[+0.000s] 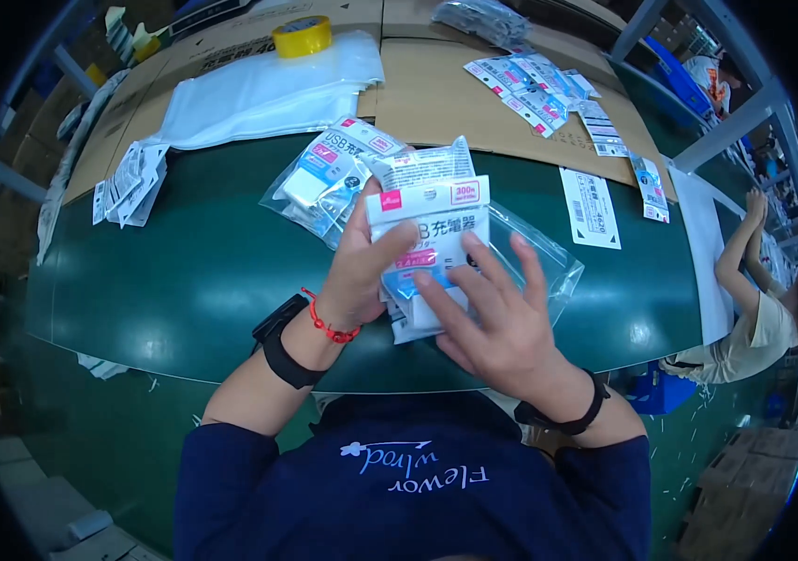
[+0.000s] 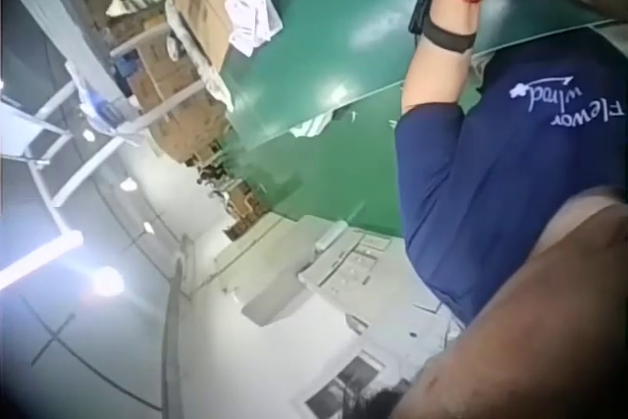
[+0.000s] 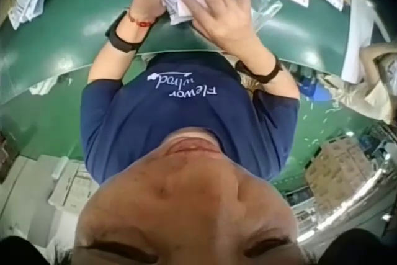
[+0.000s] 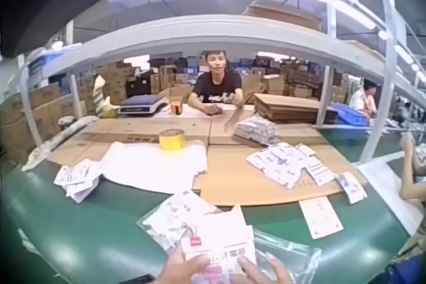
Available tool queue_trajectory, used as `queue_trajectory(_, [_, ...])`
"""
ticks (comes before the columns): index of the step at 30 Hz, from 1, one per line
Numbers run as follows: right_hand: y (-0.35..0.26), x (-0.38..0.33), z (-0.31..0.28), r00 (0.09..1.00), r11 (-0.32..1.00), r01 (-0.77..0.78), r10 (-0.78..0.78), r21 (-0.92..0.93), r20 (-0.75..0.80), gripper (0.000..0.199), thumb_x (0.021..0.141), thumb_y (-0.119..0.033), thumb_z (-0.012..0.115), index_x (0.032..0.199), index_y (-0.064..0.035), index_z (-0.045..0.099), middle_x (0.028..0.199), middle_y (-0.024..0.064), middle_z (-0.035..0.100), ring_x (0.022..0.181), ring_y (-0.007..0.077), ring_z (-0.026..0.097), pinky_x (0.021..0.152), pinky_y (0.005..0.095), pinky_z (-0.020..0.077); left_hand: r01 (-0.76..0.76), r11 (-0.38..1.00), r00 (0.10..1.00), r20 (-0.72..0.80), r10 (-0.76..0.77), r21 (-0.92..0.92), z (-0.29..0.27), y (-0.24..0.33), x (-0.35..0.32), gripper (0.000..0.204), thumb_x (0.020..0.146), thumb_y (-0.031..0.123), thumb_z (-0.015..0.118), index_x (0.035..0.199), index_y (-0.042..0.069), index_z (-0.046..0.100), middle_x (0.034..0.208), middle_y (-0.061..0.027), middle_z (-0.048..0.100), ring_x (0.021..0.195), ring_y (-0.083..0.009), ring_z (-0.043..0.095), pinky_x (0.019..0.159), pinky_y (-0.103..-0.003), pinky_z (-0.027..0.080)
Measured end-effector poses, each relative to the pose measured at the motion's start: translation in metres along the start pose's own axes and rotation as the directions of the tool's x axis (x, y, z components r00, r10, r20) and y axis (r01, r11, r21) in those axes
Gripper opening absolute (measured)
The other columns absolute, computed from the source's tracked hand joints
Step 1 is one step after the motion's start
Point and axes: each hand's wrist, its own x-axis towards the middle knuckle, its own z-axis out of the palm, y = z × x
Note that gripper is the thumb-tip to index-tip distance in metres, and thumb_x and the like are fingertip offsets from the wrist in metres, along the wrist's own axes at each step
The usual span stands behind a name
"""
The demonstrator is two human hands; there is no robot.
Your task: Packaging small labeled packets into larger clear plastic bags.
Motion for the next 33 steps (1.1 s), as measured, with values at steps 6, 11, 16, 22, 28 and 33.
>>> queue_trajectory(6, [0.012, -0.014, 0.002, 0.972, 0.932, -0.086, 0.157, 0.352, -0.177, 0.057, 0.079, -0.018, 0.068, 0.131, -0.0047, 0.047, 0.121, 0.0139, 0.05, 0.121, 0.0301, 0.047, 0.101, 0.0451, 0.0347, 0.148, 0.989, 0.986, -0.084, -0.146, 0.02, 0.005, 0.01, 0.002, 0.061, 0.088, 0.012, 0.062, 0.14, 0.004, 0.031, 0.126, -0.0105, 0.051, 0.115, -0.0192, 0.052, 0.097, -0.036, 0.043])
queue_trajectory(11, [0.005, -0.024, 0.002, 0.801, -0.129, -0.277, 0.516, 0.952, 0.303, 0.05, 0.09, -0.016, 0.06, 0.133, 0.0002, 0.04, 0.127, 0.0112, 0.049, 0.116, 0.0192, 0.049, 0.097, 0.0327, 0.0392, 0.139, 0.986, 0.988, 0.059, -0.144, 0.091, 0.032, 0.005, -0.015, 0.058, 0.088, 0.01, 0.061, 0.138, 0.003, 0.032, 0.128, -0.0107, 0.05, 0.114, -0.0193, 0.053, 0.095, -0.032, 0.043])
queue_trajectory(16, [0.01, -0.049, 0.01, 0.742, -0.157, -0.334, 0.564, 0.929, 0.362, 0.047, 0.091, -0.015, 0.055, 0.131, 0.0016, 0.04, 0.125, 0.0113, 0.053, 0.113, 0.0173, 0.052, 0.096, 0.0324, 0.0413, -0.046, 0.992, 0.999, 0.012, 0.045, 0.12, 0.06, -0.004, -0.019, 0.039, 0.087, 0.012, 0.063, 0.122, 0.002, 0.048, 0.115, -0.0095, 0.057, 0.102, -0.0175, 0.058, 0.085, -0.029, 0.047])
queue_trajectory(22, [0.058, -0.103, -0.014, 0.438, -0.08, -0.17, 0.887, 0.982, 0.148, 0.038, 0.092, -0.014, 0.054, 0.125, 0.0023, 0.046, 0.113, 0.0112, 0.06, 0.096, 0.0132, 0.058, 0.084, 0.0266, 0.0468, -0.186, 0.468, 0.969, 0.24, -0.057, 0.864, 0.038, -0.007, -0.02, 0.018, 0.085, 0.017, 0.065, 0.094, 0.004, 0.057, 0.089, -0.0075, 0.06, 0.079, -0.018, 0.06, 0.067, -0.029, 0.047])
queue_trajectory(28, [0.085, -0.136, -0.053, 0.456, -0.035, -0.433, 0.854, 0.901, 0.252, 0.04, 0.091, -0.017, 0.055, 0.124, 0.0036, 0.047, 0.111, 0.0116, 0.06, 0.092, 0.0125, 0.059, 0.081, 0.0243, 0.0472, -0.412, 0.093, 0.896, 0.421, -0.14, 0.907, 0.052, -0.049, -0.029, 0.014, 0.084, 0.016, 0.065, 0.084, 0.004, 0.056, 0.075, -0.0075, 0.057, 0.066, -0.0252, 0.058, 0.055, -0.034, 0.045])
queue_trajectory(33, [0.089, -0.138, -0.072, 0.505, -0.004, -0.642, 0.75, 0.767, 0.427, 0.04, 0.09, -0.022, 0.057, 0.12, 0.0033, 0.051, 0.107, 0.0096, 0.061, 0.09, 0.0118, 0.059, 0.078, 0.0229, 0.0468, -0.39, -0.046, 0.912, 0.378, -0.16, 0.92, 0.041, -0.071, -0.027, 0.012, 0.081, 0.013, 0.064, 0.081, 0.004, 0.055, 0.075, -0.0089, 0.056, 0.065, -0.0275, 0.056, 0.055, -0.035, 0.045])
